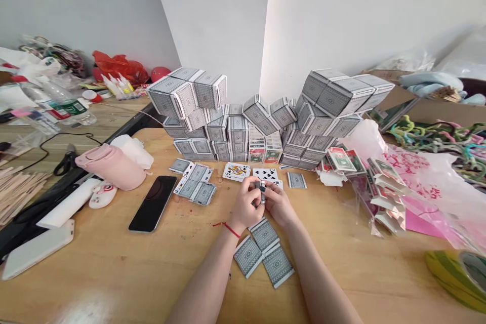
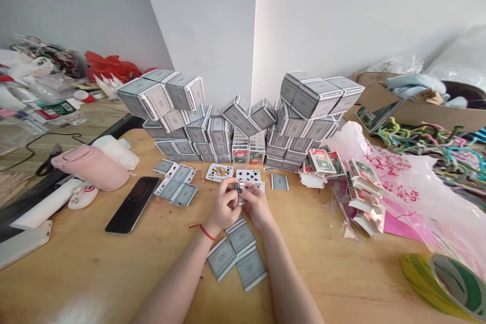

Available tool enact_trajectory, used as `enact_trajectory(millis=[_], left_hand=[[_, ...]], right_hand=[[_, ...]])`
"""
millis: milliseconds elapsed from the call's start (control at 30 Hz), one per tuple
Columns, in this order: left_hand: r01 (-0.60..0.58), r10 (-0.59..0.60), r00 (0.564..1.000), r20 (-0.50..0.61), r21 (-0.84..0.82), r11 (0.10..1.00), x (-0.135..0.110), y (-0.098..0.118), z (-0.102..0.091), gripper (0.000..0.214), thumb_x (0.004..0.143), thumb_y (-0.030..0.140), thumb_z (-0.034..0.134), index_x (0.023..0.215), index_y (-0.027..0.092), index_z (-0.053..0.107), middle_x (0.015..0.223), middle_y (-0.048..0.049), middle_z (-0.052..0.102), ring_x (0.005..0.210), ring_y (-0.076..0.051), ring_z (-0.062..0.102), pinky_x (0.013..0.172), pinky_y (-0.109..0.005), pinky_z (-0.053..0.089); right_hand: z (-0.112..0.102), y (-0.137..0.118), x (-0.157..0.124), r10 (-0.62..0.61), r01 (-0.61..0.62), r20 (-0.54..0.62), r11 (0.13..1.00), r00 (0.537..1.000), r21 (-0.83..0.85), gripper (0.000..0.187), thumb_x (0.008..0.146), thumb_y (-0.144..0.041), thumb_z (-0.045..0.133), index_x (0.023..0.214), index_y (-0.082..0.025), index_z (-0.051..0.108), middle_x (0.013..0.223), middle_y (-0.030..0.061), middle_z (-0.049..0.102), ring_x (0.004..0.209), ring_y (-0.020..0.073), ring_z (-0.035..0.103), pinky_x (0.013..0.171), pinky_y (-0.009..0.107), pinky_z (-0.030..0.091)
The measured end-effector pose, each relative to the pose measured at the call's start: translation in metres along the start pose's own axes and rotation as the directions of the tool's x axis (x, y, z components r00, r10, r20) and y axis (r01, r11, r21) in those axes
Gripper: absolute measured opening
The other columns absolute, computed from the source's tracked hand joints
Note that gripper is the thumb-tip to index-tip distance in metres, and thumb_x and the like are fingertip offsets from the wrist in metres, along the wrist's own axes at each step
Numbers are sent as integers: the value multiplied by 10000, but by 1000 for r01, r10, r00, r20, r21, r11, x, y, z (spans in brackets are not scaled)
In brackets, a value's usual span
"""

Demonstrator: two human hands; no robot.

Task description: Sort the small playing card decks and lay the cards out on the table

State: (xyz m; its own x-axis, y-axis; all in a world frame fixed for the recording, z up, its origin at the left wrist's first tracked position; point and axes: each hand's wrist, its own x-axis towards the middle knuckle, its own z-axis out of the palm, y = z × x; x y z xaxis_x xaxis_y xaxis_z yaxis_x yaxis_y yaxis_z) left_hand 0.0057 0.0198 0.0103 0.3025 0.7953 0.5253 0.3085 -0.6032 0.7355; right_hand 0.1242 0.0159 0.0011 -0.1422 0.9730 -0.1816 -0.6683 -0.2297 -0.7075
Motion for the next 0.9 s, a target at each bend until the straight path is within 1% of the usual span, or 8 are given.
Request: enact_trajectory(millis=[133,400,567,633,700,767,833,900], left_hand=[[2,-2,1000,5,-19,1000,0,2,-1,227,580,-8,461,541,170,326,1039,-71,419,802,-152,484,705,-310,431],[12,-10,999,41,-56,998,0,4,-4,181,575,14,462,565,168,367,1086,-72,428,863,-174,492,757,-333,428],[67,-55,996,65,-196,978,2,8,-7,138,613,58,479,676,167,424,1103,-81,429,985,-208,453,774,-328,421],[115,-99,993,67,-287,951,3,6,-7,120,661,110,489,758,167,445,1116,-89,420,957,-197,463,739,-311,433],[177,-185,983,10,-352,919,4,2,-5,90,730,189,479,811,164,451,1078,-88,428,850,-159,487,691,-288,443],[274,-323,944,-68,-385,881,5,-2,-3,114,784,275,453,819,167,446,962,-65,458,750,-130,493,628,-260,445],[384,-441,897,-26,-446,808,6,-4,-2,175,803,348,442,842,178,431,834,-29,478,657,-112,497,565,-239,440],[461,-488,868,88,-505,729,7,-5,-2,232,786,401,469,866,188,419,773,-4,488,603,-104,499,527,-228,434]], right_hand=[[0,0,1,-20,20,-17,1000,1000,22,299,603,-205,721,855,-193,562,743,-7,631,574,121,578,595,263,471],[0,-2,0,-39,41,-54,998,998,37,367,590,-182,735,879,-210,511,729,-24,619,589,113,570,594,247,461],[-3,-2,1,-63,64,-78,998,995,10,397,586,-206,738,895,-226,490,752,-25,621,610,120,576,600,252,459],[-3,-2,2,-94,93,-79,996,992,-17,408,584,-215,738,902,-239,485,765,-25,622,636,130,583,616,267,464],[-4,-1,3,-148,141,-110,988,983,-65,439,566,-214,748,915,-248,484,793,-22,624,681,143,589,644,286,471],[-5,1,4,-206,188,-157,975,966,-121,488,549,-215,756,953,-252,485,823,-15,626,724,152,591,679,308,475],[-5,3,5,-250,217,-189,959,950,-181,548,537,-214,763,1007,-251,483,850,-4,626,757,157,590,713,325,472],[-5,4,4,-270,224,-188,946,944,-236,591,529,-210,767,1046,-251,483,898,13,620,792,166,588,728,329,471]])
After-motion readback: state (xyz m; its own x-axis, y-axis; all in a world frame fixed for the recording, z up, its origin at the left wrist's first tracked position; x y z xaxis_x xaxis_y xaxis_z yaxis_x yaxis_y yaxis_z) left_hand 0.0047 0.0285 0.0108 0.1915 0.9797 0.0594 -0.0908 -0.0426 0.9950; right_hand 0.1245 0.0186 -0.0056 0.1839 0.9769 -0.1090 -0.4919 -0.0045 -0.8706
